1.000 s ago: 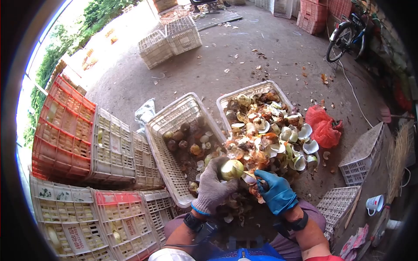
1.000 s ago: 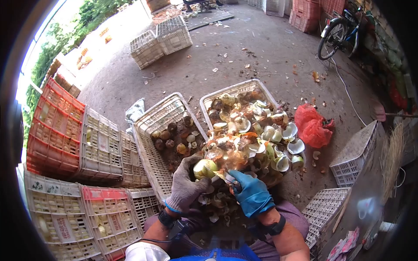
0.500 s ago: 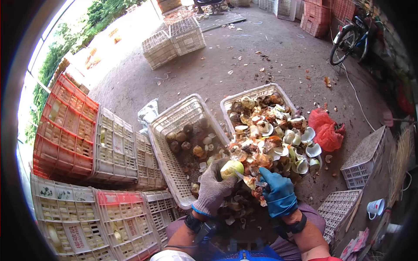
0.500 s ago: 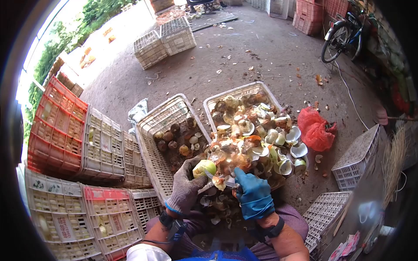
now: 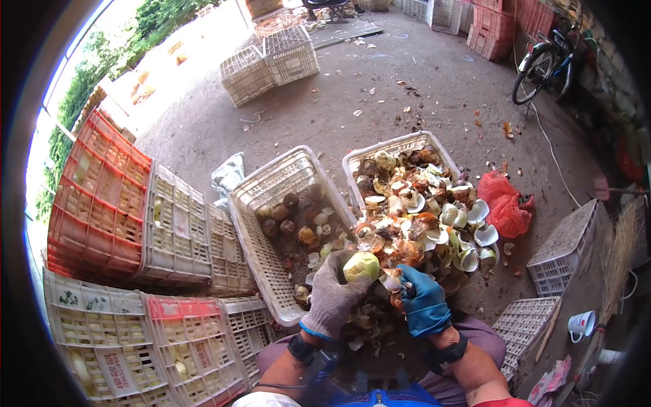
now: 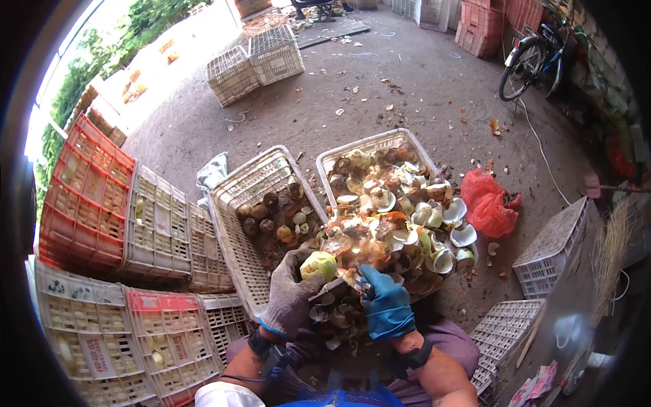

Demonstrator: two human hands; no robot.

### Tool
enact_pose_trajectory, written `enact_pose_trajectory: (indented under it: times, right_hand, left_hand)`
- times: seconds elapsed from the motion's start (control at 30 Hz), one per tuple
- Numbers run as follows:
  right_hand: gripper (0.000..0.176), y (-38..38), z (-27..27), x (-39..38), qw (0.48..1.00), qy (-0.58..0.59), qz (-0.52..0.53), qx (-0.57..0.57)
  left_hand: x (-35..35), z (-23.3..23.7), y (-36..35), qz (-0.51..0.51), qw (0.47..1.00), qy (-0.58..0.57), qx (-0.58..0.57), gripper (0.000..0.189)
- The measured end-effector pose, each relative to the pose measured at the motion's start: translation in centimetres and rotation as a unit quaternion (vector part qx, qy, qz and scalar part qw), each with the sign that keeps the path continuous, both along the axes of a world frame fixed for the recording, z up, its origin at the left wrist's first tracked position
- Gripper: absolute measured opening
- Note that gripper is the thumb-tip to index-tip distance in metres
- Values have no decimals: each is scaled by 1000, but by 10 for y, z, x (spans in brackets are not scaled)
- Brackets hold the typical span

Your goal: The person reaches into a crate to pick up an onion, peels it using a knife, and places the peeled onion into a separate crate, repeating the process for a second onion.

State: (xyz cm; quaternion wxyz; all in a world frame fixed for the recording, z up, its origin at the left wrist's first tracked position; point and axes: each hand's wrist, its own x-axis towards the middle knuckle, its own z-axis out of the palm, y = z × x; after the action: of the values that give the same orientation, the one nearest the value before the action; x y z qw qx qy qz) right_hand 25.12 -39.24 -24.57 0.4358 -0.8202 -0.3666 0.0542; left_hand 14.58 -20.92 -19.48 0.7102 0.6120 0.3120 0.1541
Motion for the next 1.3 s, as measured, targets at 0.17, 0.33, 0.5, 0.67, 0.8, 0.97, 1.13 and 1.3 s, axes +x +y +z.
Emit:
enact_pose_trajectory:
  times: [0.17,0.33,0.5,0.67,0.8,0.97,1.13,1.3]
  right_hand:
    - [31,5,-22,-4,990,141,-17,20]
    - [30,4,-9,13,892,447,-58,30]
    - [36,10,18,11,907,403,34,117]
    - [50,10,30,16,970,208,87,87]
    - [37,5,40,19,976,181,107,47]
    - [27,6,42,14,965,241,57,82]
    - [20,8,50,11,964,261,26,47]
    - [15,12,42,13,976,195,-63,69]
  left_hand:
    - [2,10,0,2,1000,19,10,47]
    - [-1,4,4,-7,1000,9,6,52]
    - [-2,-2,1,-33,998,19,49,57]
    - [-3,-4,-4,-110,989,4,95,60]
    - [-4,-11,-1,-158,981,25,112,61]
    - [-1,-3,-7,-156,986,-9,51,62]
    - [3,-3,-17,-96,995,2,-19,63]
    - [0,-15,-14,-81,990,2,-116,65]
